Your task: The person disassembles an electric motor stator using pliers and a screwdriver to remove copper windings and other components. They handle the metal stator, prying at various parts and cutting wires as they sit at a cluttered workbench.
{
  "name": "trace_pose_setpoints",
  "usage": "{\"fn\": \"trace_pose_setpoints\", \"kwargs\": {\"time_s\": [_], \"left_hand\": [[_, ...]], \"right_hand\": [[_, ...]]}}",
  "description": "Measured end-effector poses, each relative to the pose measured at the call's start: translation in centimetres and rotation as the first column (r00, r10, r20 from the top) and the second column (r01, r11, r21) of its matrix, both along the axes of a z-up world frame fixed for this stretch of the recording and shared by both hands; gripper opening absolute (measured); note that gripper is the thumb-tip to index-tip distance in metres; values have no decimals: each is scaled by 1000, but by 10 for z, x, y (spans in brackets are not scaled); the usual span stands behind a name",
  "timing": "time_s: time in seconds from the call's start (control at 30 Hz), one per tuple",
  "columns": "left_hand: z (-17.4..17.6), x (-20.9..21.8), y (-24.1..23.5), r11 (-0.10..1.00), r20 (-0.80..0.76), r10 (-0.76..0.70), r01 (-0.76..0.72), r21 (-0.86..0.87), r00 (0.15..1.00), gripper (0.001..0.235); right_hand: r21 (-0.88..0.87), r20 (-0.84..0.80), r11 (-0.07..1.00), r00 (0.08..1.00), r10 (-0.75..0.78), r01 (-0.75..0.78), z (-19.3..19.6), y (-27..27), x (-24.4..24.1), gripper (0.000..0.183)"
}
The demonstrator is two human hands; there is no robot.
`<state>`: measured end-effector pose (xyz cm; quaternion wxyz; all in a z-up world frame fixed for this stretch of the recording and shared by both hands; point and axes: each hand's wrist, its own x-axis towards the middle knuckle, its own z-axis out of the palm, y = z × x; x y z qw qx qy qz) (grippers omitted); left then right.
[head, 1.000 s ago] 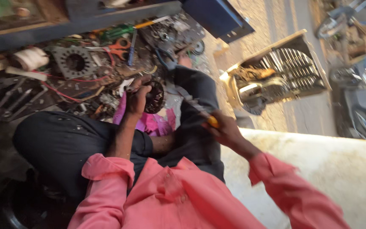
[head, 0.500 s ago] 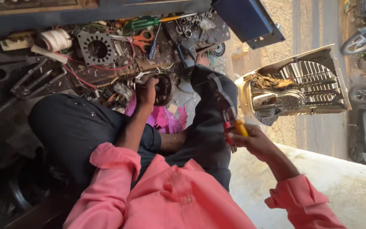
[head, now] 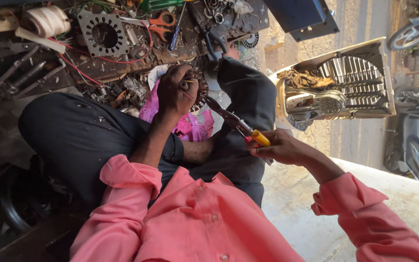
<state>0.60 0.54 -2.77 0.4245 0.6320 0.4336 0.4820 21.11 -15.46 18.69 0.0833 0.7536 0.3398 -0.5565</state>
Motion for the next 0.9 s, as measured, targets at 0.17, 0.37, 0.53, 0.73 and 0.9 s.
{"fn": "trace_pose_setpoints", "kwargs": {"time_s": [0.17, 0.37, 0.53, 0.73, 0.9], "left_hand": [[2, -1, 1, 999, -17, -16, 15, -34, 1000, 26], [10, -5, -1, 995, 45, -102, 101, 12, 994, 23], [29, -15, -2, 984, 112, -148, 135, 120, 983, 30], [23, -4, -8, 950, 166, -271, 236, 205, 948, 39], [13, 4, 0, 972, 81, -222, 213, 98, 972, 31]], "right_hand": [[-2, -37, 999, 998, 46, -46, 1, 12, 0, 36], [-12, -84, 1000, 996, -7, 6, -7, 12, -1, 31], [-18, -171, 991, 976, -133, 132, -7, 12, 4, 39], [189, 357, 905, 885, 298, -381, -29, -28, 3, 50], [367, 523, 774, 802, 287, -516, -50, -38, -11, 44]]}}
